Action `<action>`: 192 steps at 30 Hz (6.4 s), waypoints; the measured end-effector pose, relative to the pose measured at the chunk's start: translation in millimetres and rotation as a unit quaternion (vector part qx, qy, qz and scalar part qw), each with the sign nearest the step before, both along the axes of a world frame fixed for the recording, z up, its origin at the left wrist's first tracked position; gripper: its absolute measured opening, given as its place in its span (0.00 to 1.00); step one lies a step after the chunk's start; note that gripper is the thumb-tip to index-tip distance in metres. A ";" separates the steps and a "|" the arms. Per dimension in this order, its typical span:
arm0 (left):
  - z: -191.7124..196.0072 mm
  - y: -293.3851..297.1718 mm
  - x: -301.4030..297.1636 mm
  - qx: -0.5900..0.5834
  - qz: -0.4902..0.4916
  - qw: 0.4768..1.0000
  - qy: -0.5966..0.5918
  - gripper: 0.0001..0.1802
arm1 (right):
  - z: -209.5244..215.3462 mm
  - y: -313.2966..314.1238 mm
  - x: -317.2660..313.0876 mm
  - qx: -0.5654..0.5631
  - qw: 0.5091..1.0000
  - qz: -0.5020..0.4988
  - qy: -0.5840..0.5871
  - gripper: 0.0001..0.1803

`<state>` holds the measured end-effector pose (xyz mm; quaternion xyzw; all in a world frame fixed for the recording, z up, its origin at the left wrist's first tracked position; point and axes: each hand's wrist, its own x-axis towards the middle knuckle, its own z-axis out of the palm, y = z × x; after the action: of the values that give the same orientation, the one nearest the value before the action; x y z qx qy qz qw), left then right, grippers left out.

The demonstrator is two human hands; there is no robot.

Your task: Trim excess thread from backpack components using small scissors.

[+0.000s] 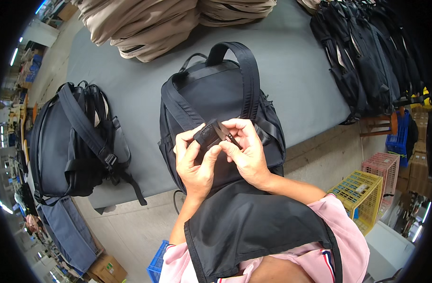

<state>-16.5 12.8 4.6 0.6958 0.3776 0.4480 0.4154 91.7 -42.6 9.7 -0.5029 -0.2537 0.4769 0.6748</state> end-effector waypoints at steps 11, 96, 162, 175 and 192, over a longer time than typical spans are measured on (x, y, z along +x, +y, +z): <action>-0.1 5.0 -5.9 -0.290 -0.124 0.928 -0.196 0.13 | 5.9 1.6 36.1 0.165 0.864 -0.093 -0.466 0.20; 5.4 2.5 6.1 -0.059 -0.099 0.992 0.060 0.15 | 12.7 -19.2 47.5 0.022 0.808 -0.050 -0.587 0.13; -0.5 -26.2 -58.5 -0.585 -0.149 0.687 -0.405 0.15 | 0.1 18.6 17.7 -0.116 0.964 0.239 0.026 0.18; 22.7 -10.5 -28.3 0.203 -0.052 0.960 0.184 0.15 | 19.6 48.3 10.2 -0.043 0.953 0.060 -0.293 0.21; 6.4 16.1 -29.2 -0.252 -0.133 0.954 -0.096 0.15 | 37.7 20.8 55.6 0.029 0.870 0.157 -0.466 0.12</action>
<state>-45.7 28.9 11.0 0.5659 0.3408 0.3442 0.6672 147.3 -21.8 47.3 -0.6008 -0.6276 0.2796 0.4088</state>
